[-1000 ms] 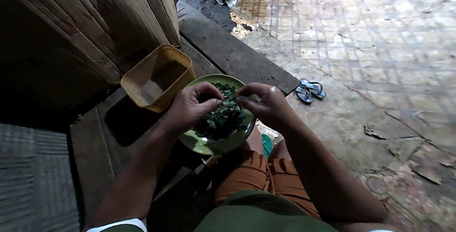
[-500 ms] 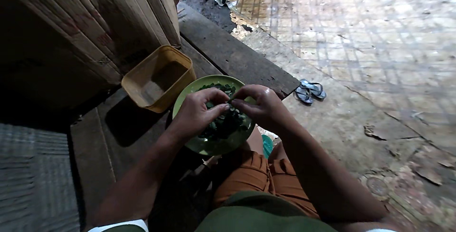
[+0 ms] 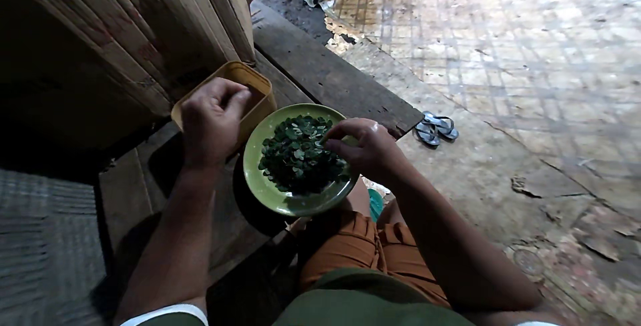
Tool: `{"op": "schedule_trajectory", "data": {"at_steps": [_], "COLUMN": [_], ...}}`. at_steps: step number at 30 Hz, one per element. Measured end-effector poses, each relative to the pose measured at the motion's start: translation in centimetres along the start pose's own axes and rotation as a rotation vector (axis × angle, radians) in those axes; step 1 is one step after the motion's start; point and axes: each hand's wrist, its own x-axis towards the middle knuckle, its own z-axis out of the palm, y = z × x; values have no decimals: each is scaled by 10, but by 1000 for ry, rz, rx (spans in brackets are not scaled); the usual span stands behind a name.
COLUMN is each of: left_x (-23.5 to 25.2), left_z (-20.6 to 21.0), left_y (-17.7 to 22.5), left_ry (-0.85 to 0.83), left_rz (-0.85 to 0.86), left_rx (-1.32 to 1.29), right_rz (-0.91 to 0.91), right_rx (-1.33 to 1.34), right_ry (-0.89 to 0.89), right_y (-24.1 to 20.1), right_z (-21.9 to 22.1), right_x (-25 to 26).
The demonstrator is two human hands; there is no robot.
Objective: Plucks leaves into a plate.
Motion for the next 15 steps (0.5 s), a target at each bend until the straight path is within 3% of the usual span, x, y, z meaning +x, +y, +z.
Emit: {"op": "schedule_trajectory", "data": {"at_steps": [4, 8, 10, 15], "left_x": [4, -1, -7, -21], "left_z": [-6, 5, 11, 38], "left_y": [-22, -5, 10, 22], "left_ry": [-51, -120, -241, -540], "left_rz": [-60, 106, 107, -72], "left_rx": [198, 117, 33, 48], "right_rz": [-54, -63, -61, -45], "right_rx": [-46, -84, -97, -162], "right_ry": [-78, -90, -73, -17], "right_y": [-4, -4, -3, 0], "right_z": [2, 1, 0, 0], "right_x": [1, 0, 0, -2]}}
